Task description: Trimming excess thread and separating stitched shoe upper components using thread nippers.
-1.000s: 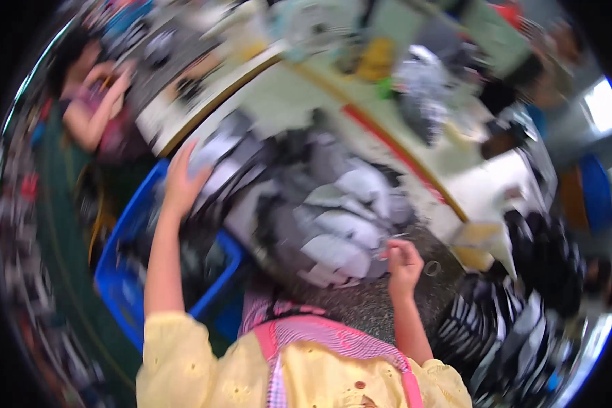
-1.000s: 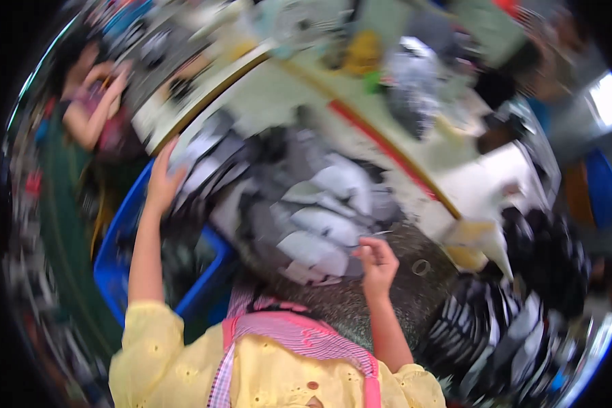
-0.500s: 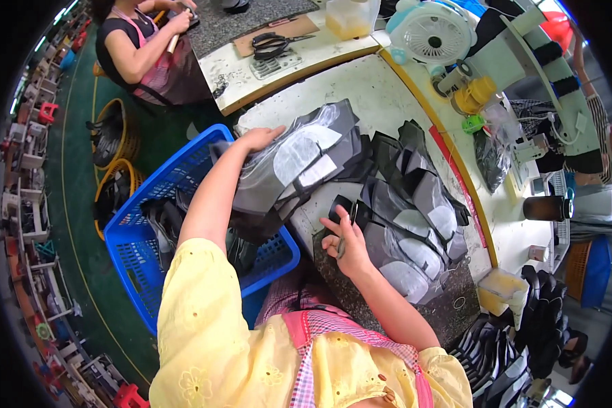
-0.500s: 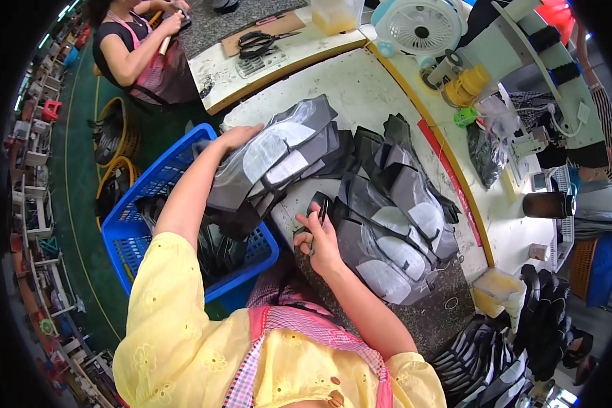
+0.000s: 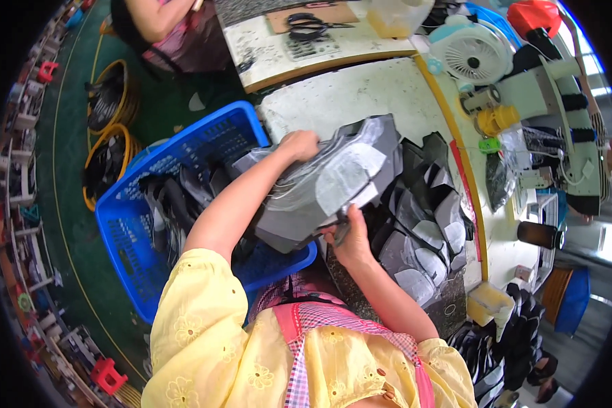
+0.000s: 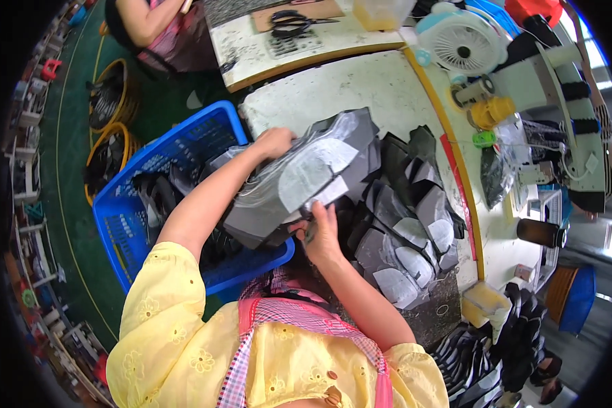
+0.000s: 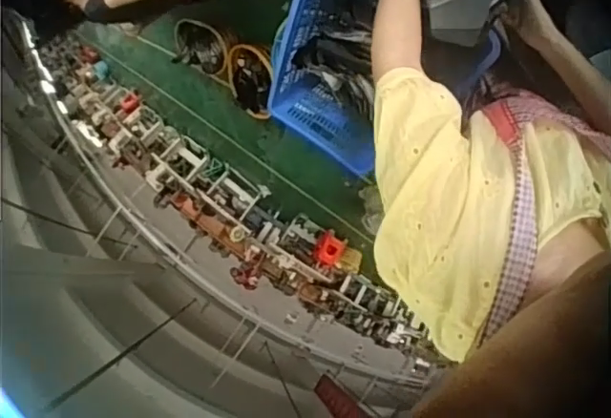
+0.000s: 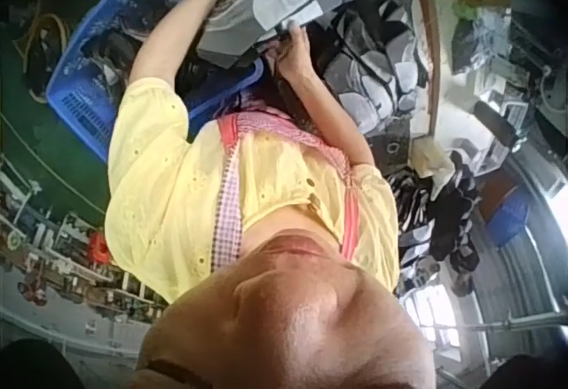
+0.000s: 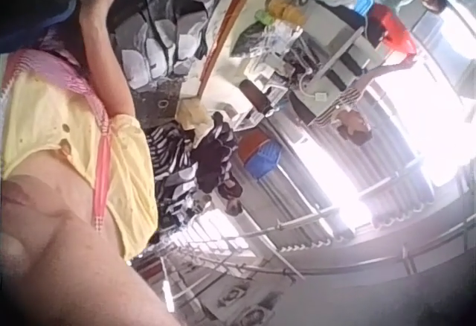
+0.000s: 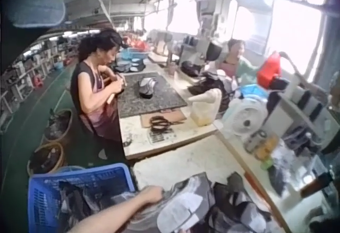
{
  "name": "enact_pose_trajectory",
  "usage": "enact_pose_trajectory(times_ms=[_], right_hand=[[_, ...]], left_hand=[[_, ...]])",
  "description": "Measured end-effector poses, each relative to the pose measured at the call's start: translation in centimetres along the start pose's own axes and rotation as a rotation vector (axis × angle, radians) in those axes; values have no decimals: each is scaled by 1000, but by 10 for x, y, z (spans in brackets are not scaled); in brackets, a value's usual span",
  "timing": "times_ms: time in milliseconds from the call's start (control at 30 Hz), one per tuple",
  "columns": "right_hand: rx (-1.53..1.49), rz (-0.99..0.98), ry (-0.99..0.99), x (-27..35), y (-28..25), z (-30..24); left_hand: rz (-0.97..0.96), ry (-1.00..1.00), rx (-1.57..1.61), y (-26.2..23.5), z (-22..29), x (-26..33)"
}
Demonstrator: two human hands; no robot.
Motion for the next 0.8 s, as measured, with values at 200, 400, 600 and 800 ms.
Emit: enact_pose_trajectory(times_ms=[200,400,600,800], right_hand=[[266,-295,-88,43,64,-20],[496,-633,21,36,100,21],[770,-477,231,10,45,76],[834,-656,455,45,26,86]], left_hand=[[498,-195,41,-62,28,171],[972,-280,679,49,-126,257],[991,-212,508,121,-142,222],[60,-604,38,183,-104,153]])
Point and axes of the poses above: each hand's wrist, its own x-axis away from the middle knuckle, its own y-axis out of the palm, z = x × y, the point moved 1 cm from there along -x, towards the middle knuckle, and after that the axes turned 14 degrees about -z, right-handed, at the moved point
